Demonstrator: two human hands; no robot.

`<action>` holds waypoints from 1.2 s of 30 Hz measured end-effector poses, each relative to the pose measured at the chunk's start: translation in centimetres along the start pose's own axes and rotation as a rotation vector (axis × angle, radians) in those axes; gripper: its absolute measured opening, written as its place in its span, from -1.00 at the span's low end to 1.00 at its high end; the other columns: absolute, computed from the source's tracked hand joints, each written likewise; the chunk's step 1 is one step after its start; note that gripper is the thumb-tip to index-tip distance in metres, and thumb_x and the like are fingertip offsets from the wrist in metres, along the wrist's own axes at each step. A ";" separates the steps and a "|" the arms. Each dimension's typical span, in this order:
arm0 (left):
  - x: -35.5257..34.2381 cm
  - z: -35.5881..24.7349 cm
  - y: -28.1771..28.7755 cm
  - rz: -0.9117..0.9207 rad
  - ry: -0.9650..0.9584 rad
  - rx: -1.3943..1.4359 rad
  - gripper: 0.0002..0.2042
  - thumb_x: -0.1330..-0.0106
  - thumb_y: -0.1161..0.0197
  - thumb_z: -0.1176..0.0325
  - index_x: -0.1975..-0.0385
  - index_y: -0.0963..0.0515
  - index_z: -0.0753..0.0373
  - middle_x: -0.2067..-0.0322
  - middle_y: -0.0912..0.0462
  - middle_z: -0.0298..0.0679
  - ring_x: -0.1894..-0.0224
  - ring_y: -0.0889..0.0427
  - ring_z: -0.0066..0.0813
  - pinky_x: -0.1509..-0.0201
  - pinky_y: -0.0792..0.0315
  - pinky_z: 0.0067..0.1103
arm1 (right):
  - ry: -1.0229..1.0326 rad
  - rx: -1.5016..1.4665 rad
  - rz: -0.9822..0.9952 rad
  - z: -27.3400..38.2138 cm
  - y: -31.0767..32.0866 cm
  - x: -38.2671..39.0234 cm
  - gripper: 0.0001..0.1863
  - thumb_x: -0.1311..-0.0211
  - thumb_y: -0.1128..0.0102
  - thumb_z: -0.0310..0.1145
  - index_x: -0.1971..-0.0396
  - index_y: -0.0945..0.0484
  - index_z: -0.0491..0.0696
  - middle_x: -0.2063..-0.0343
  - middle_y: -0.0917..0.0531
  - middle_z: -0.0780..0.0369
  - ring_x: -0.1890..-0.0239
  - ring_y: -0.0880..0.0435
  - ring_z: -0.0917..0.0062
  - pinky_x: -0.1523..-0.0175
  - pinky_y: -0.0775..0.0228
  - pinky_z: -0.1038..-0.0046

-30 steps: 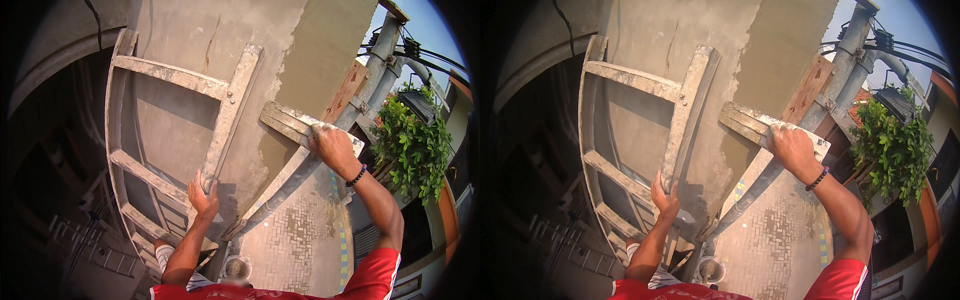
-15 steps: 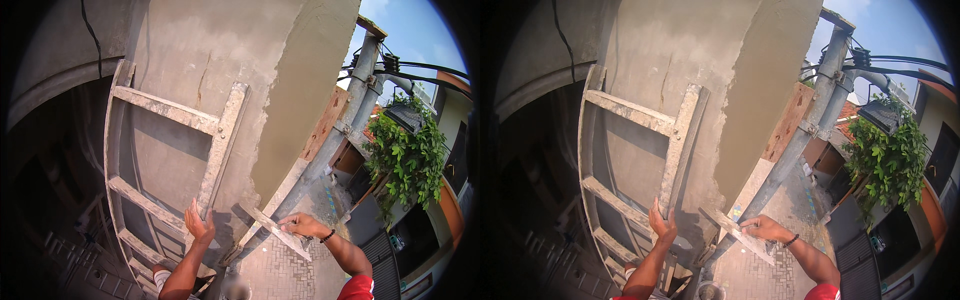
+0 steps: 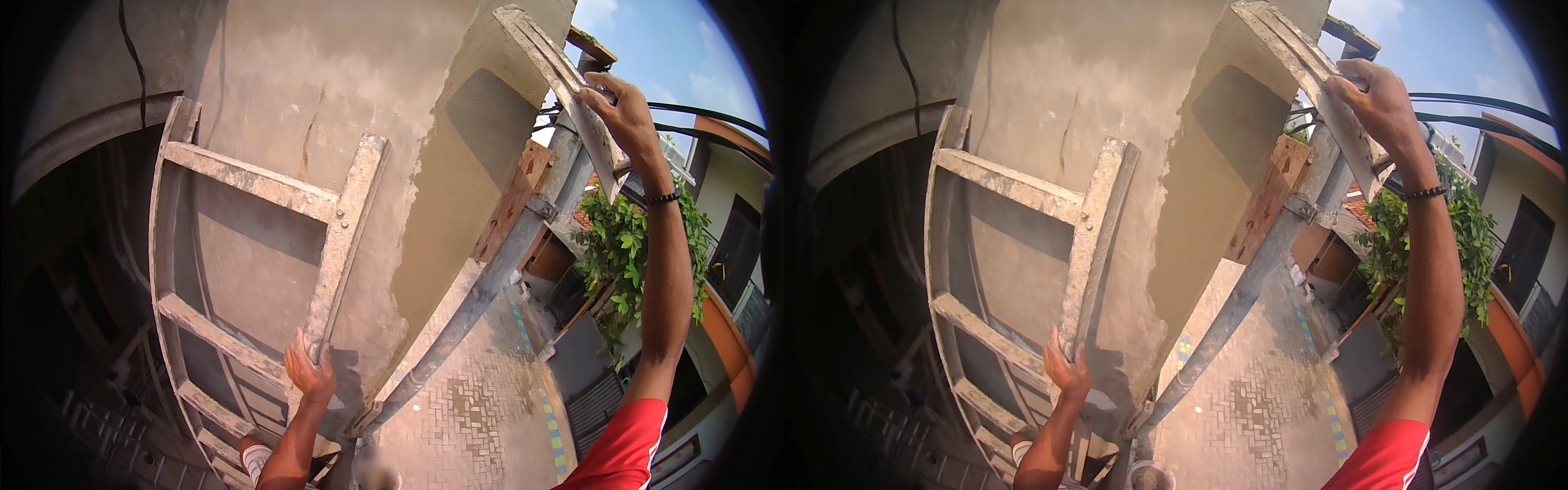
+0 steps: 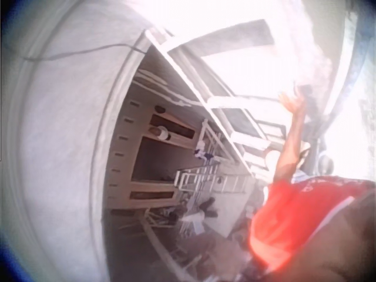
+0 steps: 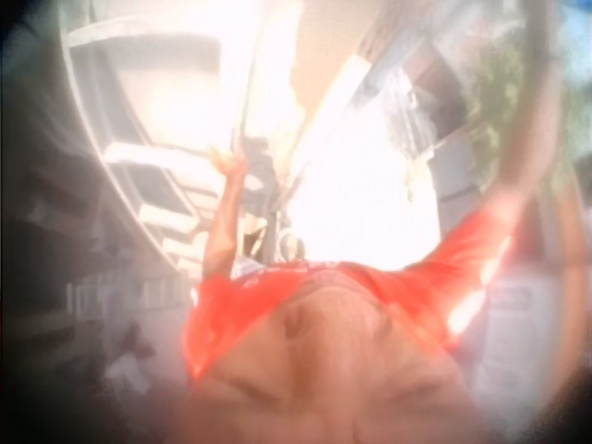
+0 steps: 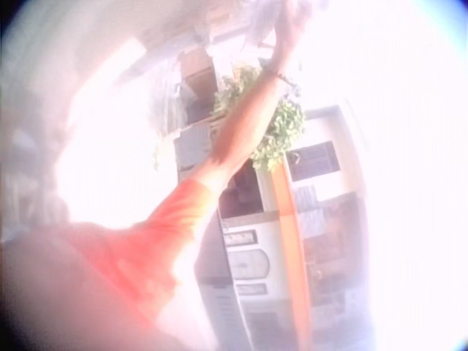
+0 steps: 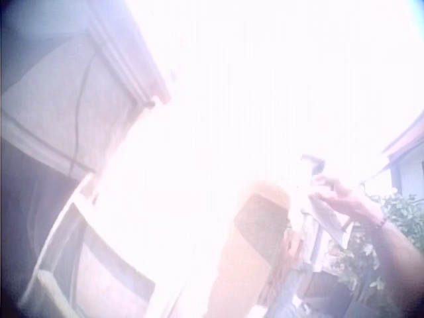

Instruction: The person applies wet cement to a vertical wall using a trowel and a bucket, smoothing the surface repeatedly. They stand on a ladder and work on a section of the wall near a utility pole.

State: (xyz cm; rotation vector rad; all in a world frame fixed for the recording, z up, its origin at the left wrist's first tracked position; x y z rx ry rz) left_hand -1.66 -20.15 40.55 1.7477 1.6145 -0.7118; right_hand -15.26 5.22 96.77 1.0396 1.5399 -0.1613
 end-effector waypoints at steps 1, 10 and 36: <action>0.0 -0.1 -0.1 0.004 -0.001 0.023 -0.39 -0.22 -0.28 0.29 -0.24 -0.31 0.44 0.16 -0.49 0.08 0.14 -0.42 0.08 -0.01 -0.29 -0.20 | 0.089 0.048 -0.064 -1.3 0.0 -1.8 -0.57 -0.30 -0.21 -0.13 0.05 -0.63 -0.20 0.18 -0.72 0.02 0.14 -0.73 0.31 0.02 -0.53 0.35; -0.1 -0.1 -0.1 0.027 0.098 0.049 -0.39 -0.19 -0.32 0.31 -0.23 -0.34 0.41 0.06 -0.52 0.06 0.02 -0.44 0.04 -0.11 -0.30 -0.22 | 0.183 0.188 0.212 -0.4 -5.8 0.9 -0.63 -0.19 -0.25 -0.16 0.17 -0.68 -0.16 0.43 -0.70 -0.05 0.38 -0.71 0.11 0.14 -0.55 0.25; 0.1 -0.3 -0.6 0.016 0.042 -0.152 -0.34 -0.30 -0.28 0.27 -0.30 -0.19 0.48 -0.23 -0.32 0.21 -0.28 -0.30 0.15 -0.35 -0.17 -0.19 | -0.382 -0.940 1.171 12.0 -24.1 58.2 -0.70 -0.16 -0.30 -0.18 0.36 -0.68 -0.16 0.55 -0.66 0.01 0.49 -0.68 0.23 0.32 -0.51 0.23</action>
Point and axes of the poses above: each hand's wrist, its own x-axis away from the middle knuckle, its own y-axis out of the back of the hand, z = x × y, the point moved 1 cm from there along -x, towards the middle knuckle
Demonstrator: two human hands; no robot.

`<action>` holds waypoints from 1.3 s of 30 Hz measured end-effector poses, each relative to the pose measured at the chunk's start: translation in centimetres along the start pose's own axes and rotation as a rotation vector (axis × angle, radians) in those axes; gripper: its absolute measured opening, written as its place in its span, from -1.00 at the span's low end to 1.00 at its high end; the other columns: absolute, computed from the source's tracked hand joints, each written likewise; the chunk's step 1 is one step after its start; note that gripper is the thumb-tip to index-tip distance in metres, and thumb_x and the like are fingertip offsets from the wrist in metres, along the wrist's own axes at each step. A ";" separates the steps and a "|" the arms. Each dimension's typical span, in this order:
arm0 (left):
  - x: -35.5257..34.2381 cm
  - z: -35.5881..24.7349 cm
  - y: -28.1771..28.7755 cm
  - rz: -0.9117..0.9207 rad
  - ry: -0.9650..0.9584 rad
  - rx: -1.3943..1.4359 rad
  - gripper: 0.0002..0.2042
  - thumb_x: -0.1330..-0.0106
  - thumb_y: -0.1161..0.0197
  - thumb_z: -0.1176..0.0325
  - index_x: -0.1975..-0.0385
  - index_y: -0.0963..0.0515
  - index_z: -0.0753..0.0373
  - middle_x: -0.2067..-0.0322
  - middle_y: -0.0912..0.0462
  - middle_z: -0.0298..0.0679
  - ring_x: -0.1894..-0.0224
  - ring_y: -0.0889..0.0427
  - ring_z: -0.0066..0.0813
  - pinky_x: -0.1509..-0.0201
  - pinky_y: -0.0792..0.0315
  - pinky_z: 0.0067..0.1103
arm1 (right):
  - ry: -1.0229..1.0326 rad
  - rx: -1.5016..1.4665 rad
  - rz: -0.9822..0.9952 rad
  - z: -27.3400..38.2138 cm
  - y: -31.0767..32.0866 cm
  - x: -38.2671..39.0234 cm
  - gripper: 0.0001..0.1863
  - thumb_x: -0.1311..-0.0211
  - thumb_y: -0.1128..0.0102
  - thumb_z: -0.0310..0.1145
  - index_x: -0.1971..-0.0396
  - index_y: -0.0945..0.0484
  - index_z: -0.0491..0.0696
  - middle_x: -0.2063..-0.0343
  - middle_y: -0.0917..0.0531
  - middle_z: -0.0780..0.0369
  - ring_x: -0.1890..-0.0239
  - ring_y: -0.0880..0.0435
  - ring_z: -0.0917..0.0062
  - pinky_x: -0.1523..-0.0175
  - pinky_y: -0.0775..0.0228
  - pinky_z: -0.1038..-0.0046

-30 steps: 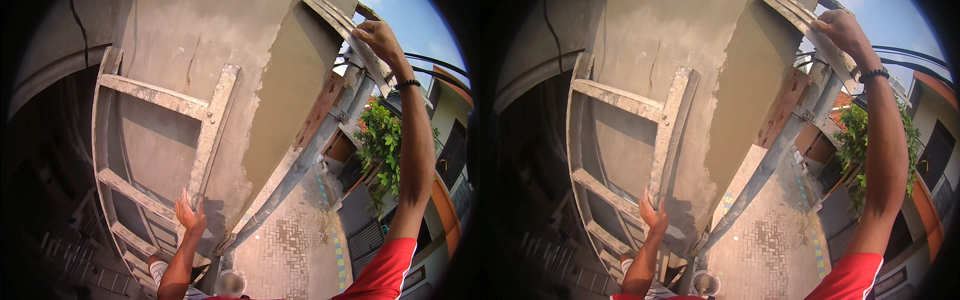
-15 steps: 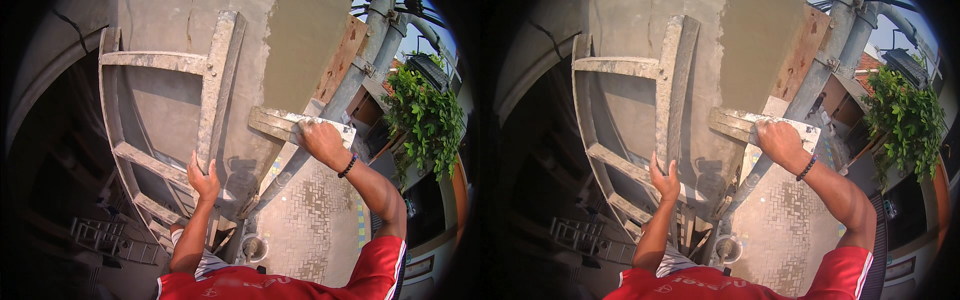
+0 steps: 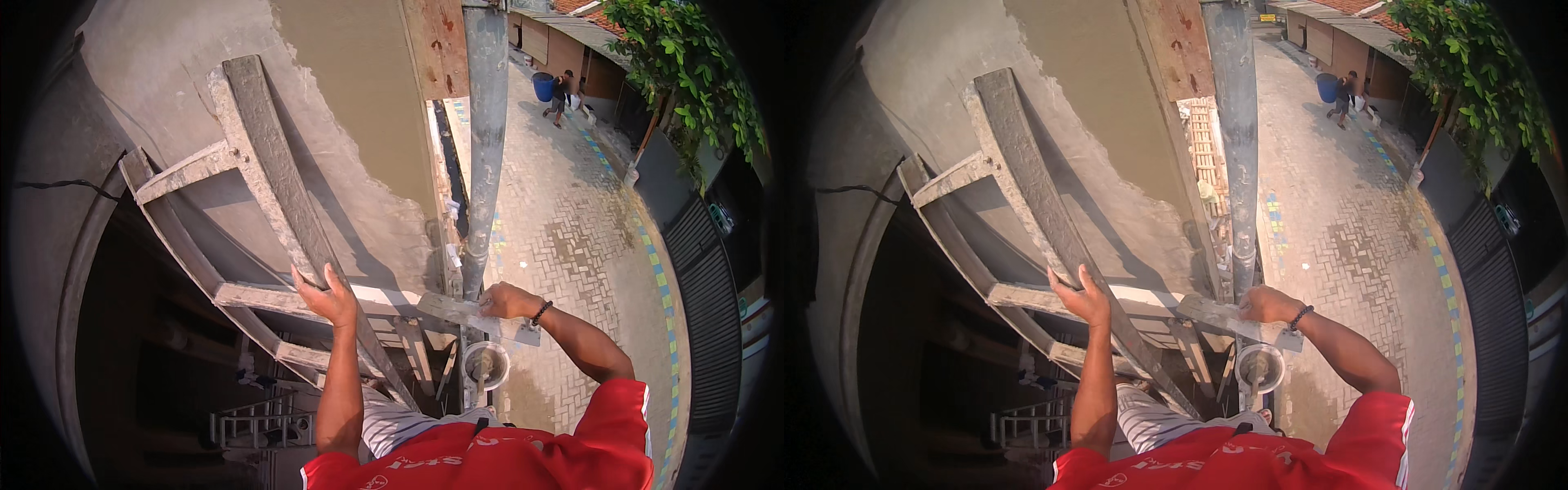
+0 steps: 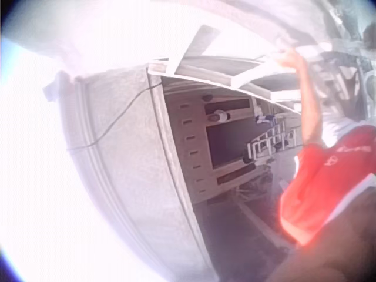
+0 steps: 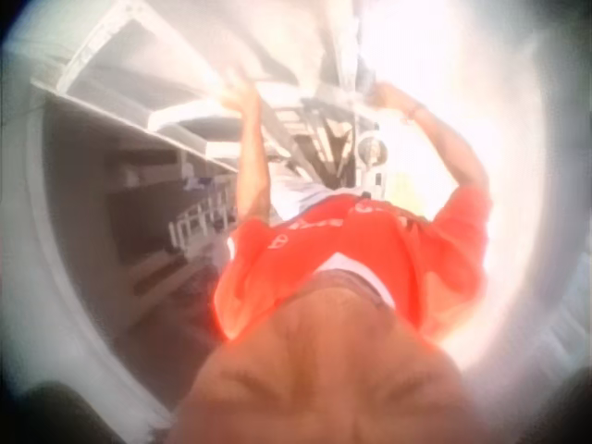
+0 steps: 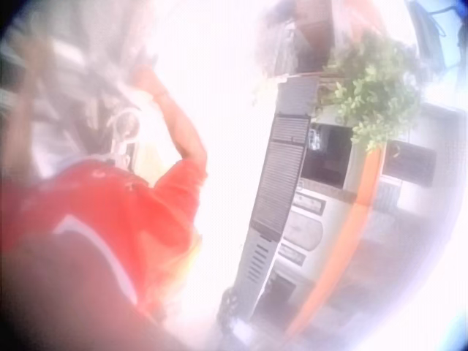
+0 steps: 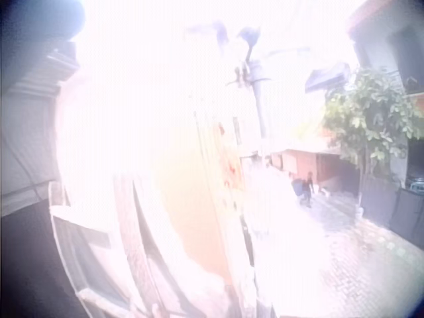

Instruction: The person applies wet cement to a vertical wall using a trowel and a bucket, smoothing the surface repeatedly. They stand on a ladder and work on a section of the wall near a utility pole.

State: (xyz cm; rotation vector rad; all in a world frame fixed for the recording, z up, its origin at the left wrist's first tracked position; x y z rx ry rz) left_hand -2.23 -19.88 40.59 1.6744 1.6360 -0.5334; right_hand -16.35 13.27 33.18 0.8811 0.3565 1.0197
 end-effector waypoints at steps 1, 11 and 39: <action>0.0 0.0 0.1 -0.003 0.001 -0.017 -0.34 -0.31 -0.28 0.26 -0.30 -0.18 0.48 -0.23 -0.31 0.21 -0.29 -0.30 0.15 -0.35 -0.17 -0.18 | 0.038 -0.207 -0.042 -1.2 -1.1 1.4 -0.69 -0.16 -0.33 -0.18 0.32 -0.69 -0.16 0.57 -0.66 0.05 0.55 -0.66 0.30 0.38 -0.50 0.29; -0.7 0.6 0.2 0.010 -0.064 -0.189 -0.31 -0.38 -0.21 0.17 -0.32 -0.07 0.48 -0.19 -0.32 0.28 -0.13 -0.45 0.22 -0.19 -0.34 -0.18 | -0.463 -1.499 -0.192 -7.1 -9.3 15.9 -0.62 -0.31 -0.21 -0.21 0.01 -0.61 -0.16 0.35 -0.65 0.31 0.43 -0.59 0.68 0.28 -0.45 0.58; -0.6 0.3 -0.2 0.070 -0.110 -0.265 -0.21 -0.40 -0.12 -0.04 -0.31 0.02 0.52 -0.17 -0.24 0.32 -0.16 -0.37 0.25 -0.20 -0.32 -0.08 | -0.575 -1.944 -0.639 -11.3 -19.3 24.0 -0.63 -0.37 -0.06 -0.23 -0.08 -0.48 -0.08 0.11 -0.66 0.18 0.13 -0.67 0.50 0.05 -0.52 0.44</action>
Point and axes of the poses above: each hand's wrist, its own x-axis away from the middle knuckle, its own y-axis out of the back of the hand, z = x × y, the point moved 1 cm from there along -x, towards the middle knuckle
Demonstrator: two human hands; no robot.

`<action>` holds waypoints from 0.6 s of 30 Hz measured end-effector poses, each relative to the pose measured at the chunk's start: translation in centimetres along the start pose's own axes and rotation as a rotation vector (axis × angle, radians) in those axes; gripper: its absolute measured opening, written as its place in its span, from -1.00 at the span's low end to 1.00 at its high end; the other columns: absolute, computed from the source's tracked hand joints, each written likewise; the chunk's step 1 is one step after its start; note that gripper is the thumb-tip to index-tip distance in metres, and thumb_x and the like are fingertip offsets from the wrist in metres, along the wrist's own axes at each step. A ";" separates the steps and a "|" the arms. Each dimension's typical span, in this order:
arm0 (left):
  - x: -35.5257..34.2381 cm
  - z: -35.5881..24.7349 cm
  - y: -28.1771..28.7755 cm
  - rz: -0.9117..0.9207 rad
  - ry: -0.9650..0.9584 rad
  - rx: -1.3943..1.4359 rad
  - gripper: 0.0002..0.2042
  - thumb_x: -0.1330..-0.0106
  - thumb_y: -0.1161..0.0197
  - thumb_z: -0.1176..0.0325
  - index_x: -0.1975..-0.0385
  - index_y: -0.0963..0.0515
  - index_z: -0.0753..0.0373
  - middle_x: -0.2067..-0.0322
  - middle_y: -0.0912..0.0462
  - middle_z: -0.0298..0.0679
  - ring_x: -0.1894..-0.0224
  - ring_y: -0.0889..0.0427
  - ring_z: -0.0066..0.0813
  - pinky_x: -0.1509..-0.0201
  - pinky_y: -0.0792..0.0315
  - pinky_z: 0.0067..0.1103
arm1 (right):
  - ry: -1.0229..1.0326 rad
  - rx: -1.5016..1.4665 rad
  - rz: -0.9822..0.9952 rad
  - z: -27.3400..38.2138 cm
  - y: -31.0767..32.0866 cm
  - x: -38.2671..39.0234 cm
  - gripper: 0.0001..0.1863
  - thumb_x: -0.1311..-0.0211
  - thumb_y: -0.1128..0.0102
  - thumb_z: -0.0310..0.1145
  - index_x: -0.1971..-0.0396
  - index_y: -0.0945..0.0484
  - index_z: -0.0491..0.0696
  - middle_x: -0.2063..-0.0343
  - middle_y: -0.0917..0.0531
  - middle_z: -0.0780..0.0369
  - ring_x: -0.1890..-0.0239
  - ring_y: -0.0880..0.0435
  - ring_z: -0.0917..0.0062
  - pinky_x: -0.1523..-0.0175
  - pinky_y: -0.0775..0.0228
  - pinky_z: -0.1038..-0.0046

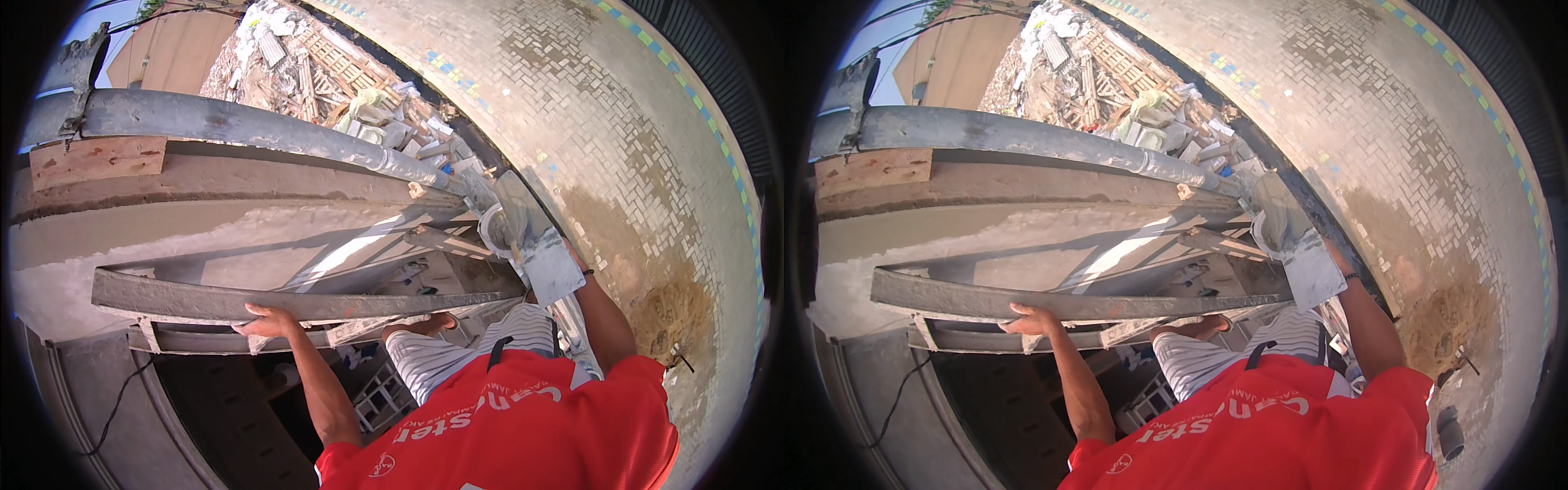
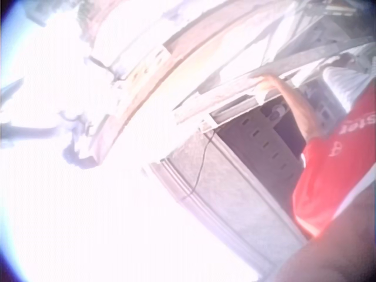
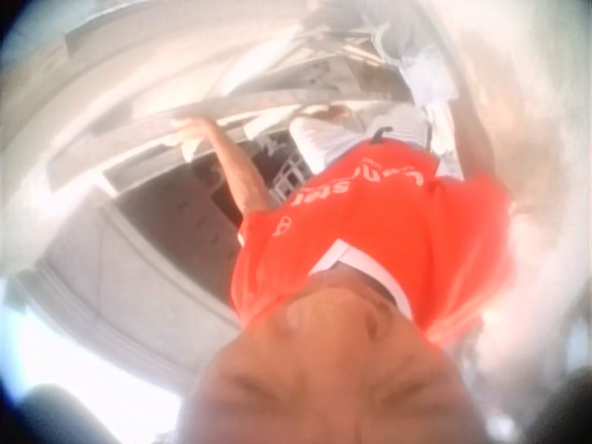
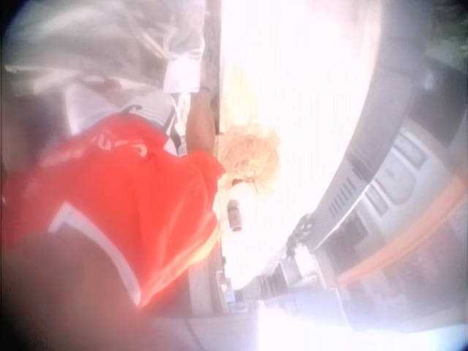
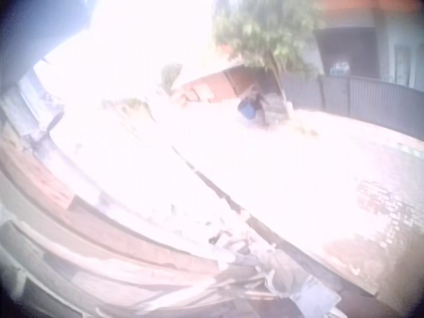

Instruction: The person applies wet cement to a vertical wall using a trowel and a bucket, smoothing the surface repeatedly. They stand on a ladder and work on a section of the wall near a utility pole.

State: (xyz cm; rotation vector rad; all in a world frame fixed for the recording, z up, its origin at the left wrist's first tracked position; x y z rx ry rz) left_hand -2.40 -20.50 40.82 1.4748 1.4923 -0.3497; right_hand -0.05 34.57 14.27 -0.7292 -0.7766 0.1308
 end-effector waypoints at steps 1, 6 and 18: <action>0.1 -0.2 0.0 0.001 0.003 0.013 -0.21 -0.40 -0.12 -0.04 -0.31 0.01 0.53 -0.18 -0.24 0.32 -0.16 -0.37 0.25 -0.20 -0.31 -0.08 | 0.000 0.008 -0.005 0.0 0.1 0.0 -0.63 -0.37 -0.06 -0.22 -0.07 -0.49 -0.08 0.11 -0.66 0.18 0.13 -0.67 0.49 0.05 -0.52 0.44; -0.2 0.8 0.0 -0.004 -0.023 0.005 -0.21 -0.40 -0.12 -0.04 -0.32 0.01 0.52 -0.18 -0.23 0.31 -0.17 -0.36 0.25 -0.21 -0.31 -0.08 | -0.002 0.054 -0.016 -0.3 0.2 0.2 -0.64 -0.35 -0.06 -0.21 -0.04 -0.50 -0.07 0.13 -0.66 0.17 0.14 -0.67 0.47 0.06 -0.53 0.42; -0.2 1.6 -0.5 -0.049 -0.054 -0.026 -0.22 -0.38 -0.13 -0.04 -0.32 0.00 0.48 -0.16 -0.28 0.30 -0.09 -0.42 0.30 -0.12 -0.37 -0.06 | 0.003 0.375 -0.071 -0.5 -0.4 1.0 -0.66 -0.33 -0.05 -0.18 0.03 -0.55 -0.06 0.18 -0.67 0.14 0.17 -0.68 0.42 0.09 -0.53 0.38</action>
Point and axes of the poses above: each hand's wrist, its own x-axis away from the middle knuckle, its own y-axis out of the back of the hand, z = x × y, the point moved 1 cm from there along -x, towards the middle knuckle
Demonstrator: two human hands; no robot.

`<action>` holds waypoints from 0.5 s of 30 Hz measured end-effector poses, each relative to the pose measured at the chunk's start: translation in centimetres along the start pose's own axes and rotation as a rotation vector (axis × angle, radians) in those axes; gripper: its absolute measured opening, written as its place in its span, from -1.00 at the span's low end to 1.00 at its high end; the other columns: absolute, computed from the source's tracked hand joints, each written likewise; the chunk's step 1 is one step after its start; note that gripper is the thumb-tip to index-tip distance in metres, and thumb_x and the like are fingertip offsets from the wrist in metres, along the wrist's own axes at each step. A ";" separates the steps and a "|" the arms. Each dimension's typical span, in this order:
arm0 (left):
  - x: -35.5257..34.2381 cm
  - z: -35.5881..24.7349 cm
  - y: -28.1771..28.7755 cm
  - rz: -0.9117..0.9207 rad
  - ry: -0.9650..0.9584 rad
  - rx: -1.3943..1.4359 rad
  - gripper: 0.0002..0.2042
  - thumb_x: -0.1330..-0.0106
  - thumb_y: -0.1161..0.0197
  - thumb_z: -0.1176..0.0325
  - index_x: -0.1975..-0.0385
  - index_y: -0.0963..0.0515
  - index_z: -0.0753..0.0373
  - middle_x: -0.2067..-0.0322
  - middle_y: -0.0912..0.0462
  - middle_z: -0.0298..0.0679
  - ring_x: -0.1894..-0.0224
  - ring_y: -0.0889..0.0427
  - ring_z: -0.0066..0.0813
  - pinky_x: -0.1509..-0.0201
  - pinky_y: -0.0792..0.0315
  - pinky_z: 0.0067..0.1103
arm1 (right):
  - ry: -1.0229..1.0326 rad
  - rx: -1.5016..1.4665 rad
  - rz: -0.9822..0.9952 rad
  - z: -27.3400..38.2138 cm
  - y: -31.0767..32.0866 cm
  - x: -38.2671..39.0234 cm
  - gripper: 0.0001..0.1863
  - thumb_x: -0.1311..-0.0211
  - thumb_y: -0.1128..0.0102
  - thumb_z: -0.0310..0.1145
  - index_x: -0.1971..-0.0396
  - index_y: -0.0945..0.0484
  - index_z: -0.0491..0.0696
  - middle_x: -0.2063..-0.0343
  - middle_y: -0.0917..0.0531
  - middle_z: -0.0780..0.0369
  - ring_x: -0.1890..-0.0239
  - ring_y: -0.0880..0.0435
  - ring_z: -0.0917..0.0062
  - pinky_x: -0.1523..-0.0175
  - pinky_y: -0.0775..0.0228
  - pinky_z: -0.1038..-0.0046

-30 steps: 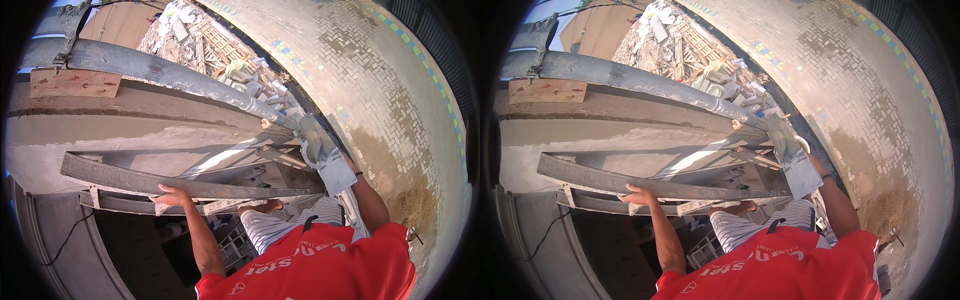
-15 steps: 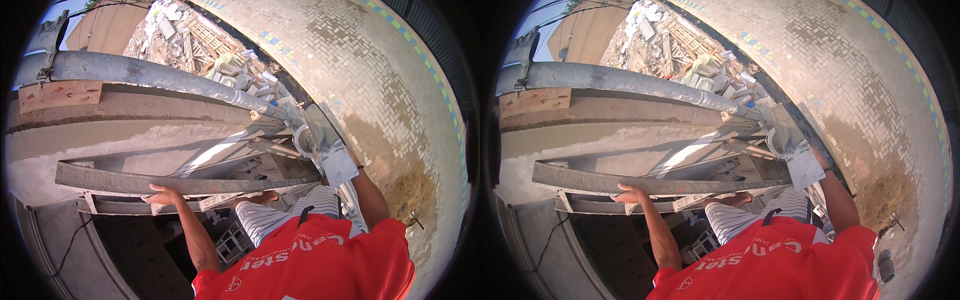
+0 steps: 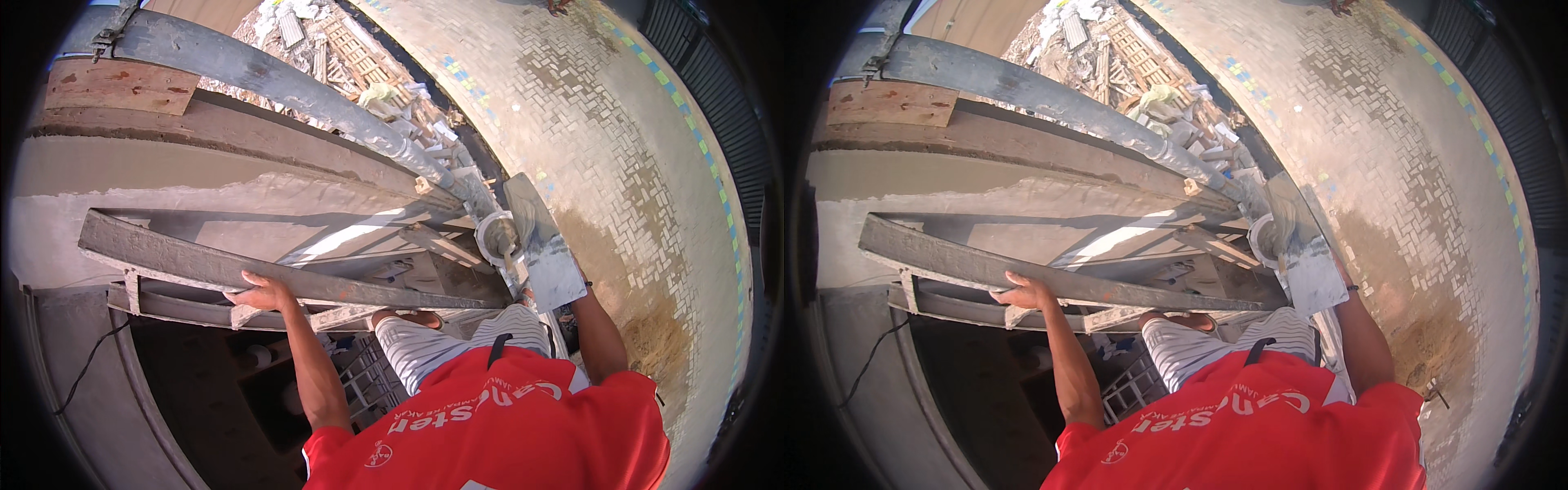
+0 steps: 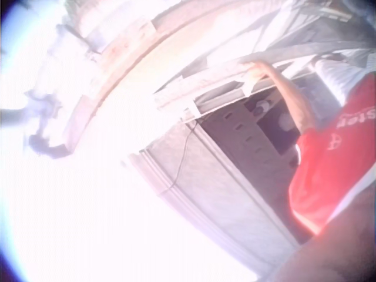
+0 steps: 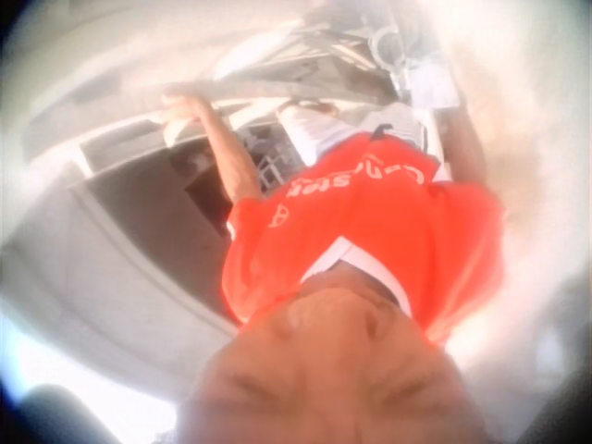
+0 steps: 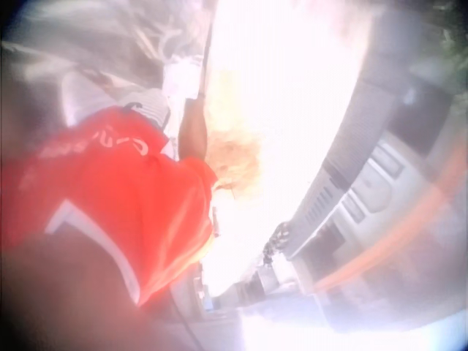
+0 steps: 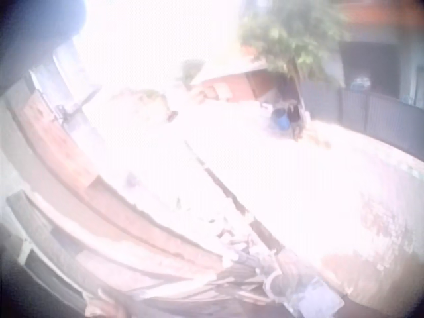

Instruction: The person applies wet cement to a vertical wall using a trowel and a bucket, smoothing the surface repeatedly. They stand on a ladder and work on a section of the wall near a utility pole.

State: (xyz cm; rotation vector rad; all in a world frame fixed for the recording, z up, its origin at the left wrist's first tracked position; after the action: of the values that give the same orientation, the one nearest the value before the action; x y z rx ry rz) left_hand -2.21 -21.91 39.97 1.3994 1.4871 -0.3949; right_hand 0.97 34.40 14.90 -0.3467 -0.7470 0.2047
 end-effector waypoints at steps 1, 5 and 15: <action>0.0 -0.1 -0.1 -0.004 -0.004 0.008 -0.22 -0.39 -0.13 -0.03 -0.32 0.00 0.48 -0.16 -0.27 0.30 -0.10 -0.41 0.30 -0.13 -0.36 -0.06 | 0.003 0.054 -0.009 0.0 -0.1 0.1 -0.66 -0.32 -0.05 -0.18 0.04 -0.55 -0.06 0.18 -0.67 0.13 0.17 -0.68 0.41 0.09 -0.53 0.38; 0.1 -0.9 0.0 -0.003 0.024 0.018 -0.23 -0.39 -0.14 0.00 -0.33 -0.01 0.50 -0.21 -0.25 0.30 -0.16 -0.37 0.29 -0.23 -0.29 -0.08 | 0.035 0.344 -0.053 0.6 -0.2 0.0 -0.66 -0.31 -0.05 -0.17 0.06 -0.56 -0.06 0.19 -0.67 0.12 0.18 -0.68 0.39 0.10 -0.53 0.36; 0.3 0.3 -0.2 -0.069 0.023 -0.020 -0.25 -0.35 -0.20 0.04 -0.32 -0.08 0.47 -0.19 -0.33 0.27 -0.18 -0.39 0.25 -0.24 -0.28 -0.14 | 0.151 1.277 -0.176 1.6 -0.2 0.3 -0.67 -0.29 -0.05 -0.14 0.13 -0.60 -0.04 0.23 -0.68 0.10 0.20 -0.69 0.35 0.13 -0.54 0.33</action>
State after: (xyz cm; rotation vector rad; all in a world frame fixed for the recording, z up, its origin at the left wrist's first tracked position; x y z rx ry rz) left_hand -2.17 -22.01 39.55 1.3433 1.5570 -0.4070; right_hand 0.11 34.73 16.27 0.9040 -0.3766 0.4364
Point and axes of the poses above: each hand's wrist, its own x-axis away from the middle knuckle, its own y-axis out of the back of the hand, z = x × y, the point moved 1 cm from there along -x, towards the middle knuckle
